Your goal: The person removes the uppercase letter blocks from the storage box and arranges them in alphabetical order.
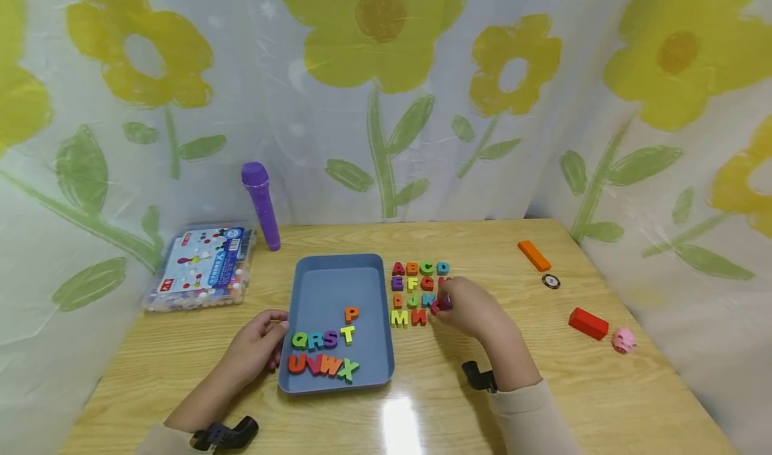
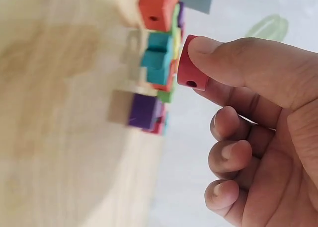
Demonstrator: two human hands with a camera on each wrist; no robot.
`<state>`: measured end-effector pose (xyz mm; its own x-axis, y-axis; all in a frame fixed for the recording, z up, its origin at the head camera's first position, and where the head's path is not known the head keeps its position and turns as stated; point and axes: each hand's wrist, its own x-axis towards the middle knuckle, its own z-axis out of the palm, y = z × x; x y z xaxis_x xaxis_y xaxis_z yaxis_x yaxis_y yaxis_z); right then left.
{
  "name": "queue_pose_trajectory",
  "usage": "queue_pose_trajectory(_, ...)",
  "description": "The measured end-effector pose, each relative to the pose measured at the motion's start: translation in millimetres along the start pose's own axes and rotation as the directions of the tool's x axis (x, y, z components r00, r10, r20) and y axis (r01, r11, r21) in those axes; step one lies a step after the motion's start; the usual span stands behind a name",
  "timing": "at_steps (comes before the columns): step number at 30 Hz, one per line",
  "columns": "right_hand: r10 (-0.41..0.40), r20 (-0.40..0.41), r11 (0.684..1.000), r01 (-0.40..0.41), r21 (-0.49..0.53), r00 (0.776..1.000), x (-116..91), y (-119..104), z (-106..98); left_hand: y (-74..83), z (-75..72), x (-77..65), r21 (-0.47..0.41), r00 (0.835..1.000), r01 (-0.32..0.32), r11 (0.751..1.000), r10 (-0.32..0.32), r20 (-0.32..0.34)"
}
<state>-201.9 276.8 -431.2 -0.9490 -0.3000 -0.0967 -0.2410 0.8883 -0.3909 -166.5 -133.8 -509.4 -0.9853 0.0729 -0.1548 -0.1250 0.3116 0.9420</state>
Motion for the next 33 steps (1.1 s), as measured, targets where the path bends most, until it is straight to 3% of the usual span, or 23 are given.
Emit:
queue_pose_trajectory(9,0.045,0.004,0.999,-0.045,-0.009,0.999,-4.3,2.1,12.8,0.8,0.5,-0.5,-0.012,1.0,-0.002,1.0,0.002,0.004)
queue_pose_trajectory(23,0.048,0.021,0.998,-0.047,-0.052,0.999,-0.5,3.3,22.7,-0.9,0.6,-0.4,-0.01,1.0,-0.006,1.0,0.006,-0.005)
queue_pose_trajectory(33,0.017,-0.018,1.0,-0.018,-0.025,1.0,-5.9,-2.0,11.2,-1.7,0.3,-0.2,-0.008,1.0,-0.008,1.0,0.008,-0.003)
